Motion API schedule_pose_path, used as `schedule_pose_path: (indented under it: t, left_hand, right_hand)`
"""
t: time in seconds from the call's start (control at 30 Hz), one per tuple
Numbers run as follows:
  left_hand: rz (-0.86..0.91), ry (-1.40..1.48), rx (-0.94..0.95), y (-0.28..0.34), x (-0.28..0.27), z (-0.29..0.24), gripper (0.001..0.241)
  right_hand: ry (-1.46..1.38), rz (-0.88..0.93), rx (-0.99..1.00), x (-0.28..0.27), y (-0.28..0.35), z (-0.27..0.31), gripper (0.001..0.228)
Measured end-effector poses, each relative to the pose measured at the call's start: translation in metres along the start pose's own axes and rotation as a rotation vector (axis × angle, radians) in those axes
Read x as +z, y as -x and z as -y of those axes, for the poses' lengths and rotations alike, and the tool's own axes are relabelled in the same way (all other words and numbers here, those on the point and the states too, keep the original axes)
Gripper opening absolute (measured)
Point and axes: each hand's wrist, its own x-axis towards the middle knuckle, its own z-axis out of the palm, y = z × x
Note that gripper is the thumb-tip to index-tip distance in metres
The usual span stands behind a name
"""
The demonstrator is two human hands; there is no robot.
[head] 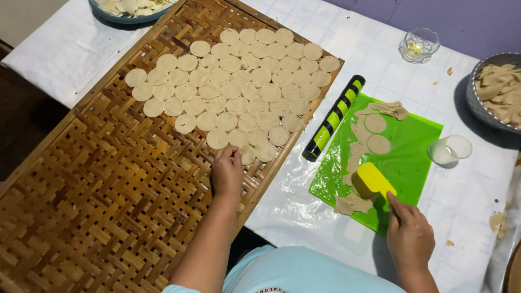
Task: Rolling out dough and cutting it into circular shapes for making crackers.
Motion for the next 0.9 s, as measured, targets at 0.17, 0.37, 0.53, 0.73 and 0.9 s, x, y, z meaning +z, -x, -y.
schedule_pose_path:
  t: [0.17, 0.37, 0.53, 0.73, 0.9]
  left_hand:
    - [0.037, -0.008, -0.014, -0.002, 0.001, 0.003, 0.022]
    - [-0.265, 0.072, 0.18, 0.002, 0.021, 0.024, 0.042]
    - [-0.288, 0.099, 0.285, 0.008, 0.017, 0.009, 0.043]
    - [0.065, 0.225, 0.19, 0.034, 0.021, -0.054, 0.039]
    - [0.437, 0.703, 0.098, 0.061, 0.063, -0.078, 0.034]
  right_hand:
    - [0.166, -0.023, 0.106, 0.012, -0.019, -0.026, 0.037]
    - [0.372, 0.113, 0.16, 0.056, -0.055, -0.066, 0.042]
    - [0.448, 0.142, 0.098, 0.067, -0.086, -0.059, 0.041]
    - [0.359, 0.169, 0.071, 0.09, -0.099, -0.053, 0.041]
    - [-0.15, 0.081, 0.261, 0.06, -0.081, -0.023, 0.037]
